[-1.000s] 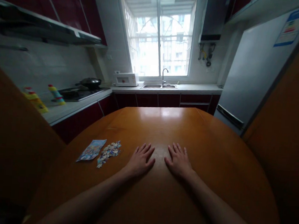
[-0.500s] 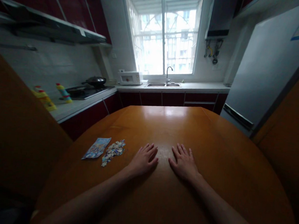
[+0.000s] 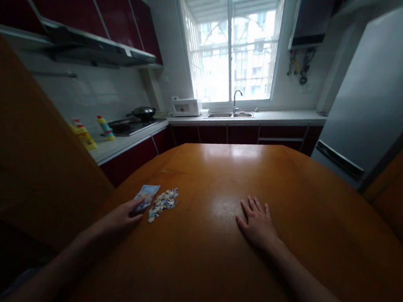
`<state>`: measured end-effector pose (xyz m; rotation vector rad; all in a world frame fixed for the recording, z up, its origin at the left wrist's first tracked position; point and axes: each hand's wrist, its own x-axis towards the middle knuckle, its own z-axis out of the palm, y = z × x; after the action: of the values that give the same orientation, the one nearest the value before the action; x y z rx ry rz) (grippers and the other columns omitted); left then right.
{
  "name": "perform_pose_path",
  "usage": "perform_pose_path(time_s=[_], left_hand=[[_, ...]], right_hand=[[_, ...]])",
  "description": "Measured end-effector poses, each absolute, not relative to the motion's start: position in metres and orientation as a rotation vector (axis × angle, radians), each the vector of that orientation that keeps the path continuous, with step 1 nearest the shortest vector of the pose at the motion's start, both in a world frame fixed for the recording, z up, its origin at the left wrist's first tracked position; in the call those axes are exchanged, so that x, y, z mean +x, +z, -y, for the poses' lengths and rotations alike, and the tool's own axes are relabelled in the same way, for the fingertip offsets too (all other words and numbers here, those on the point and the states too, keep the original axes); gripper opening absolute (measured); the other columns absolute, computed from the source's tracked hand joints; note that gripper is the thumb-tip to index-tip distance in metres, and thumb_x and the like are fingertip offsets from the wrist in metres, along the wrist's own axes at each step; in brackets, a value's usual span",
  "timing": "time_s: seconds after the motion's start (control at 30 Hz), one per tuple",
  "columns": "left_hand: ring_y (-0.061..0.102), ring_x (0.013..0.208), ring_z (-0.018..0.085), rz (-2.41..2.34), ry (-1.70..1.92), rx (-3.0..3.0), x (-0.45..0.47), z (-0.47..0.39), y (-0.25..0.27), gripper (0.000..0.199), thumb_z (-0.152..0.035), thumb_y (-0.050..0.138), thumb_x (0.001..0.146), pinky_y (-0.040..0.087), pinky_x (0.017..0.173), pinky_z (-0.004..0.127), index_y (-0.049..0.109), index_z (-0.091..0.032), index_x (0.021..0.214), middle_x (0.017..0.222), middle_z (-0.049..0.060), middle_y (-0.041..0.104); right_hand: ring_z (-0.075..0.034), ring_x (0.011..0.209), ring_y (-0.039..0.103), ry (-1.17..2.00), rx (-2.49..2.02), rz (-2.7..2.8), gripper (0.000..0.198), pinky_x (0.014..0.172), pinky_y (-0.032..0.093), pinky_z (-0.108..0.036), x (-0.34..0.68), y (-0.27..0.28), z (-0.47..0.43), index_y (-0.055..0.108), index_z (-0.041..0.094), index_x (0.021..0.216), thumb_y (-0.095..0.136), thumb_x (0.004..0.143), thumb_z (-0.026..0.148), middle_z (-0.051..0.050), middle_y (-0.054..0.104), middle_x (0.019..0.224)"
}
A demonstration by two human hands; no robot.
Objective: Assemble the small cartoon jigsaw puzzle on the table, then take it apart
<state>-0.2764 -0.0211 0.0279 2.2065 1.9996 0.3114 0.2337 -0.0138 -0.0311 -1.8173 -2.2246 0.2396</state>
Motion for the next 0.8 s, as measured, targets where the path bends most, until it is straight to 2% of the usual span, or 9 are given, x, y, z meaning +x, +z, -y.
perform_pose_path(time_s=[0.13,0.2,0.33,0.4,0.47,0.53,0.63,0.7,0.8], left_hand=[[0.071,0.107,0.029,-2.195,0.225,2.169,-0.265,0.028,0.032,0.045,-0.038,0.044,0.095,0.053,0.089,0.035,0.067,-0.027,0.131,0.122,0.008,0.074],[0.072,0.099,0.028,-2.313,0.315,2.099,-0.251,0.026,0.041,0.044,-0.038,0.035,0.1,0.053,0.084,0.034,0.072,-0.026,0.121,0.114,0.008,0.076],[0.065,0.119,0.028,-2.201,0.607,2.352,-0.189,0.02,0.056,0.042,-0.036,0.039,0.102,0.051,0.099,0.034,0.068,-0.022,0.128,0.137,0.009,0.066],[0.063,0.122,0.028,-2.061,0.601,2.56,-0.139,0.02,0.057,0.04,-0.03,0.043,0.101,0.05,0.104,0.037,0.066,-0.022,0.133,0.137,0.009,0.066],[0.064,0.118,0.027,-1.826,0.536,2.791,-0.085,0.024,0.055,0.039,-0.022,0.045,0.1,0.051,0.103,0.039,0.065,-0.023,0.134,0.136,0.008,0.066],[0.063,0.119,0.026,-1.565,0.459,2.988,-0.035,0.028,0.048,0.043,-0.013,0.048,0.097,0.054,0.1,0.04,0.061,-0.02,0.138,0.138,0.01,0.065],[0.067,0.108,0.027,-1.291,0.373,3.192,0.022,0.032,0.033,0.044,-0.009,0.055,0.094,0.058,0.088,0.039,0.06,-0.015,0.138,0.137,0.013,0.065],[0.067,0.107,0.027,-1.175,0.34,3.254,0.046,0.033,0.023,0.043,-0.013,0.059,0.094,0.058,0.088,0.039,0.06,-0.015,0.137,0.137,0.012,0.065],[0.065,0.112,0.03,-1.115,0.424,3.218,0.064,0.033,0.013,0.039,-0.027,0.06,0.098,0.055,0.092,0.043,0.062,-0.016,0.135,0.138,0.013,0.065]], right_hand=[[-0.033,0.155,0.023,0.254,-1.807,2.206,0.066,0.124,0.011,-0.059,0.234,-0.029,0.013,0.048,0.02,0.153,0.044,0.097,0.054,-0.013,0.032,0.166],[-0.034,0.153,0.028,0.271,-1.771,2.157,0.061,0.124,0.013,-0.059,0.233,-0.026,0.014,0.054,0.018,0.148,0.047,0.096,0.048,-0.015,0.039,0.163],[-0.031,0.144,0.045,0.505,-1.455,1.963,0.053,0.121,0.03,-0.052,0.222,-0.011,0.024,0.06,0.017,0.141,0.05,0.096,0.042,-0.017,0.053,0.152],[-0.027,0.14,0.05,0.774,-1.215,1.846,0.058,0.115,0.04,-0.047,0.214,-0.001,0.033,0.051,0.021,0.15,0.048,0.098,0.047,-0.015,0.053,0.152],[-0.026,0.137,0.054,1.005,-1.008,1.747,0.065,0.111,0.044,-0.047,0.208,0.007,0.042,0.042,0.024,0.155,0.048,0.098,0.055,-0.015,0.052,0.153],[-0.028,0.135,0.056,1.154,-0.873,1.643,0.07,0.111,0.044,-0.048,0.206,0.011,0.047,0.045,0.023,0.153,0.049,0.096,0.063,-0.015,0.054,0.151],[-0.03,0.124,0.064,1.269,-0.875,1.412,0.073,0.107,0.048,-0.049,0.212,0.01,0.043,0.065,0.016,0.134,0.05,0.091,0.074,-0.017,0.068,0.134],[-0.032,0.107,0.072,1.281,-1.002,1.236,0.076,0.095,0.055,-0.048,0.224,0.006,0.031,0.074,0.012,0.113,0.052,0.086,0.079,-0.017,0.076,0.112],[-0.03,0.081,0.074,1.21,-1.212,1.051,0.071,0.075,0.06,-0.042,0.256,0.003,0.007,0.076,0.01,0.09,0.059,0.08,0.078,-0.017,0.078,0.089]])
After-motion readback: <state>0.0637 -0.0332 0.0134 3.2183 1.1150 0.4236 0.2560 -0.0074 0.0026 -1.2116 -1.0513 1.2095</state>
